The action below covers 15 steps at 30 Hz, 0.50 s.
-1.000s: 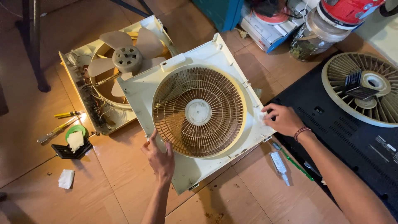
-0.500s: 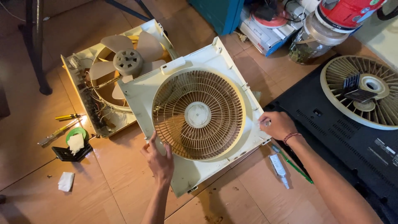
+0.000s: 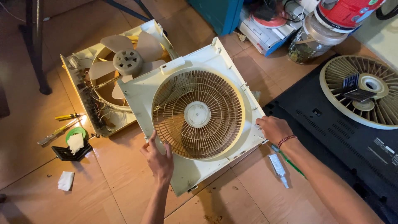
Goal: Cleaning the plastic housing of a disassembled electric fan using a cloth and a brush.
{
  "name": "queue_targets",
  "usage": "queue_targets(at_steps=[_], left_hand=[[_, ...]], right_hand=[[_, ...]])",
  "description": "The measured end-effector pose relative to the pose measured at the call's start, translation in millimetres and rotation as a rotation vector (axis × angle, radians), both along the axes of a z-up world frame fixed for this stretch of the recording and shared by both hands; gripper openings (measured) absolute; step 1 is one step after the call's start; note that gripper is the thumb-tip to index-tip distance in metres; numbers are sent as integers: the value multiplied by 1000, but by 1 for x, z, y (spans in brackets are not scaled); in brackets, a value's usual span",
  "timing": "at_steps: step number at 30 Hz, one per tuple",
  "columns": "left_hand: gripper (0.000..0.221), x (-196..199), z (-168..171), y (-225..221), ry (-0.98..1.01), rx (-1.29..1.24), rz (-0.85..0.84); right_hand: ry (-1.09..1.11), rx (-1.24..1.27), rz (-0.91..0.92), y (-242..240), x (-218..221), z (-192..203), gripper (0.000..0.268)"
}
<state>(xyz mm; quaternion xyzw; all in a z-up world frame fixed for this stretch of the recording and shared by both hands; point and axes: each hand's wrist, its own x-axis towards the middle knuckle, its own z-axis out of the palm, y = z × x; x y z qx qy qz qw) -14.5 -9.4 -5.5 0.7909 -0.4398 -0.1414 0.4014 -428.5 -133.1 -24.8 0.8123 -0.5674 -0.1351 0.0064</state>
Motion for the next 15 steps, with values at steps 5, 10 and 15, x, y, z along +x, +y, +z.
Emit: queue_targets(at_steps=[5,10,15], left_hand=[[63,-2,10,1,48,20,1],[63,-1,5,1,36,21,-2],[62,-3,11,0,34,21,2]], right_hand=[[-244,110,-247,8,18,62,24],[-438,43,-296,1,13,54,27],[-5,-16,-85,12,13,-12,14]])
